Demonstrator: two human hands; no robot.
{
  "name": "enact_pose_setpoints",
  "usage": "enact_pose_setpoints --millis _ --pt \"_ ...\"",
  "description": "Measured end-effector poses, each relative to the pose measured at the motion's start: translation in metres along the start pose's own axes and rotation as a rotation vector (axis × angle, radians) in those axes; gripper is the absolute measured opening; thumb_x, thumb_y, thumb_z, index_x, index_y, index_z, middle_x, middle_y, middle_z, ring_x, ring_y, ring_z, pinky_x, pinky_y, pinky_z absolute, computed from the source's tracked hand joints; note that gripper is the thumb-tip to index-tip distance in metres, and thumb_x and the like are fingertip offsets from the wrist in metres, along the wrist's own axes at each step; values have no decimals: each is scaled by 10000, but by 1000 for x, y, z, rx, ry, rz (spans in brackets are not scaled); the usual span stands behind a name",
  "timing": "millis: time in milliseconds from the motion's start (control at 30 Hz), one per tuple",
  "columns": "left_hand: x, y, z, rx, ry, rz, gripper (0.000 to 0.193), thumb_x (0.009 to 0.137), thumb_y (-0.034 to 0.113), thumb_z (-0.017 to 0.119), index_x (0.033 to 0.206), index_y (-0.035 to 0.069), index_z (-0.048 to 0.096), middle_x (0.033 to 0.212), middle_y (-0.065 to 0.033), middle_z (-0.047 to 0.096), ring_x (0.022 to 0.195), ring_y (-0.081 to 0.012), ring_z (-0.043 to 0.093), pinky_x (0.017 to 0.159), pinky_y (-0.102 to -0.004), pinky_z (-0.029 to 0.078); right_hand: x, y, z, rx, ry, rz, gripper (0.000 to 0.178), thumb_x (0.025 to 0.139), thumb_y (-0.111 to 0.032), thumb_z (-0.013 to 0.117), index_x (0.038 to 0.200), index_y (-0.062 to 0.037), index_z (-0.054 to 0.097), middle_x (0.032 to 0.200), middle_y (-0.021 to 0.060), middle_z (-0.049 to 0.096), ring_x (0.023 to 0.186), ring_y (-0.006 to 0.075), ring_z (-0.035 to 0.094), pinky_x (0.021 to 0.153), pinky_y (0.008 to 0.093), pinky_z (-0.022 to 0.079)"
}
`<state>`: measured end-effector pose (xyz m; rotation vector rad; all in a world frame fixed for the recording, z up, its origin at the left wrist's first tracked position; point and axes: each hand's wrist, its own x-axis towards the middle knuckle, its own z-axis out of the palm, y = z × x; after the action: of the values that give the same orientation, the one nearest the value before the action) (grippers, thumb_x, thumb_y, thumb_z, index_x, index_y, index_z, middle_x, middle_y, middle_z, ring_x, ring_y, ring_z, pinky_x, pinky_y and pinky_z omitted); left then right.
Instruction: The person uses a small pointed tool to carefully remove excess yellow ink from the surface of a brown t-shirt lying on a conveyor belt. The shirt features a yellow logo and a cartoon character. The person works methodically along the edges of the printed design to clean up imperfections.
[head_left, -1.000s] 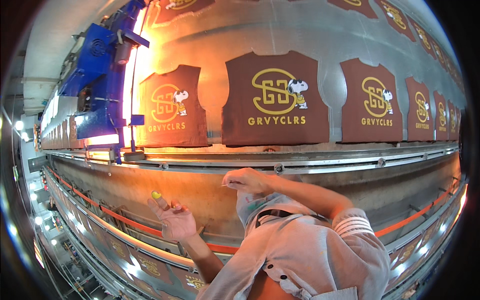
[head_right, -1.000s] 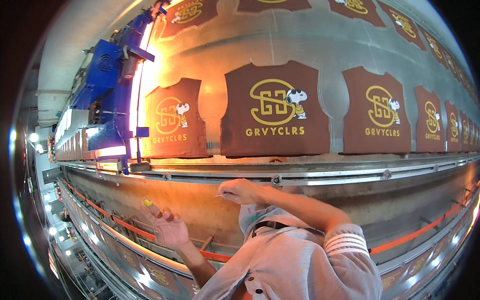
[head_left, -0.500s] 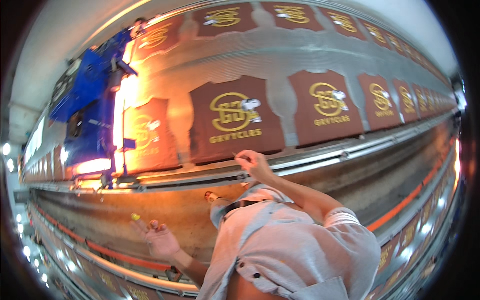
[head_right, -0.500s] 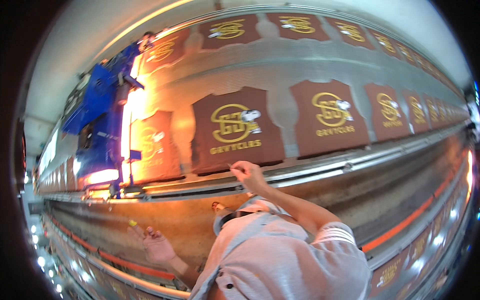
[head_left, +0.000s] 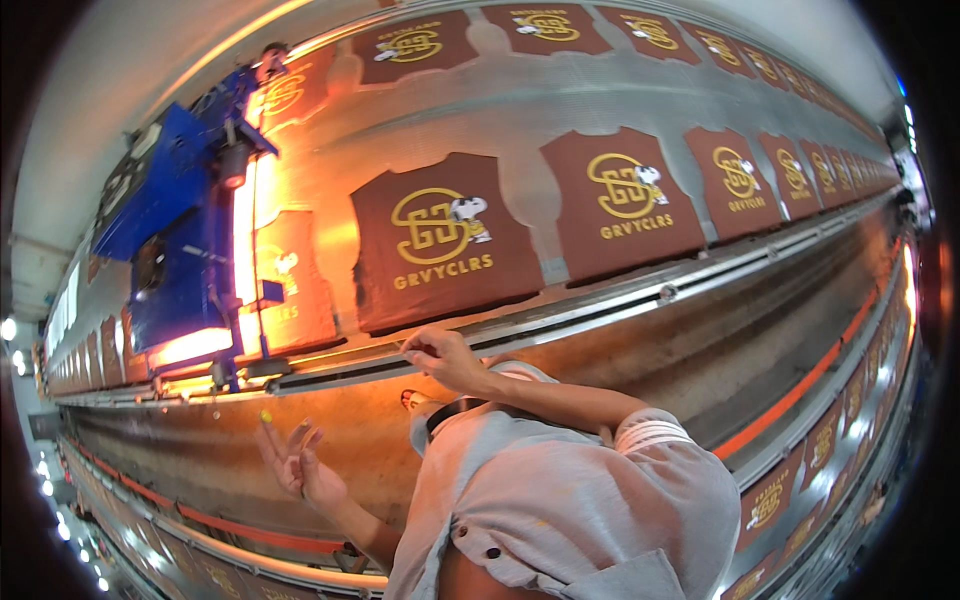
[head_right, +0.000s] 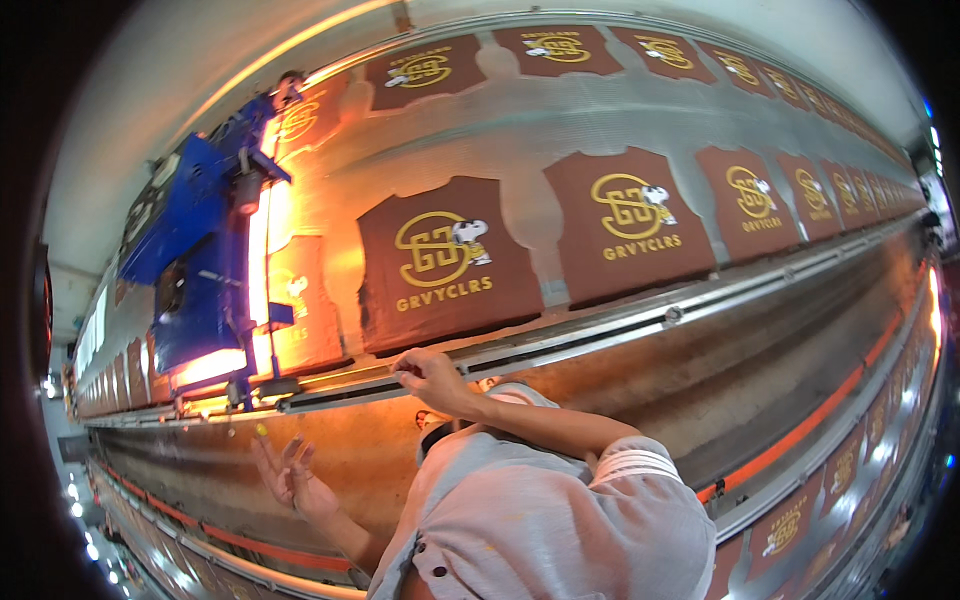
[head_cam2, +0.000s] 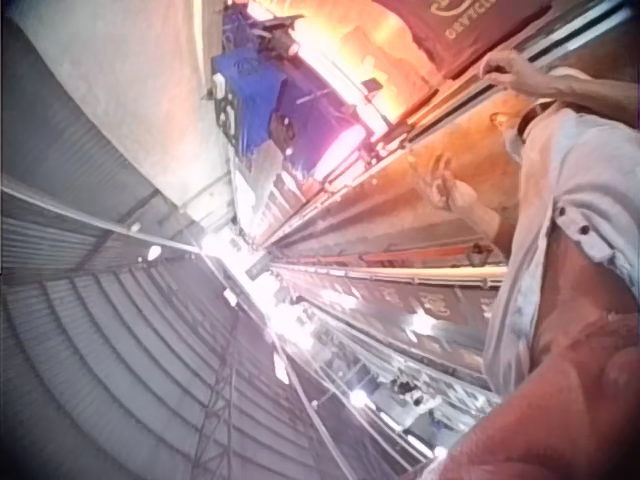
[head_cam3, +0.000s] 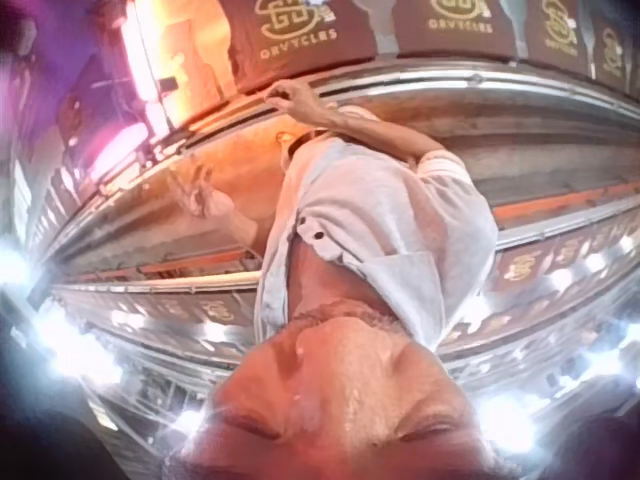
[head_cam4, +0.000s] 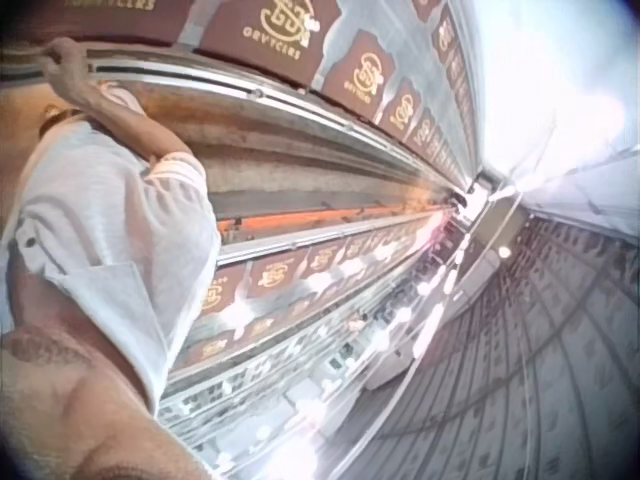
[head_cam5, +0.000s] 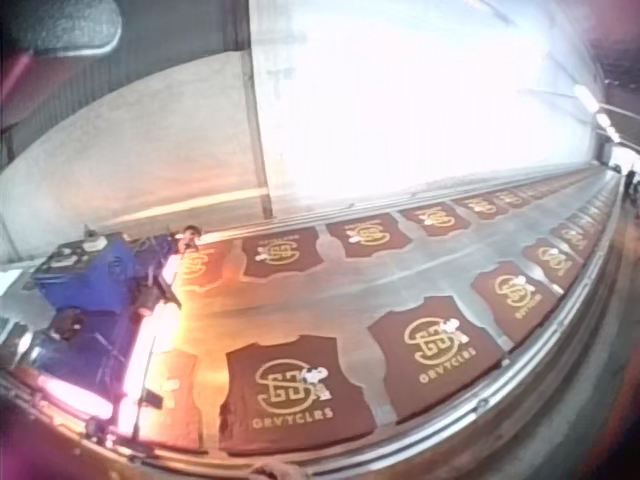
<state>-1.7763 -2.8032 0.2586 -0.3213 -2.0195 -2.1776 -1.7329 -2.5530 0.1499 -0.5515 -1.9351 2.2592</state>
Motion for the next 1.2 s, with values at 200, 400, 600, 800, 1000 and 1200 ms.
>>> enact_pose_setpoints --millis 200,400,600,800,1000,1200 --pt "15 4 -1 -67 23 -33 811 876 173 755 1546 6 330 1575 -216 391 1047 -323 688 794 -385 609 -2 -9 -7 -3 6 77 139 944 -56 637 1050 17 688 844 65 697 698 100 629 631 265 539" --pt "16 1 0 -192 -14 -6 743 892 88 724 1524 -36 352 1556 -229 416 1071 -348 691 819 -409 620 -15 3 -21 103 58 107 103 969 -45 584 1029 12 646 809 18 626 652 77 573 568 226 455" --pt "23 -5 9 -261 50 -24 703 927 31 668 1542 -31 333 1615 -205 319 1167 -341 646 872 -407 609 -10 -14 -26 204 31 172 100 959 -58 620 1022 14 650 821 25 635 666 88 588 581 241 462" --pt "38 -10 50 -97 75 -72 504 989 123 642 1436 -60 498 1672 -173 188 1391 -324 462 1041 -430 505 -3 -98 22 375 -207 135 211 936 -43 690 1117 5 593 839 47 634 707 120 624 605 264 515" --pt "46 -6 80 -2 -90 65 246 940 174 683 1124 31 763 1630 -226 293 1492 -425 294 1130 -589 379 4 -132 44 559 -399 185 276 914 6 716 1118 -25 533 881 70 671 694 131 630 589 265 504" --pt "41 6 71 -179 -76 -33 189 922 68 648 1039 -16 770 1615 -230 322 1507 -415 264 1129 -584 391 4 -130 45 606 -408 217 344 959 -89 678 1248 -23 504 1095 116 665 889 213 695 724 320 564"
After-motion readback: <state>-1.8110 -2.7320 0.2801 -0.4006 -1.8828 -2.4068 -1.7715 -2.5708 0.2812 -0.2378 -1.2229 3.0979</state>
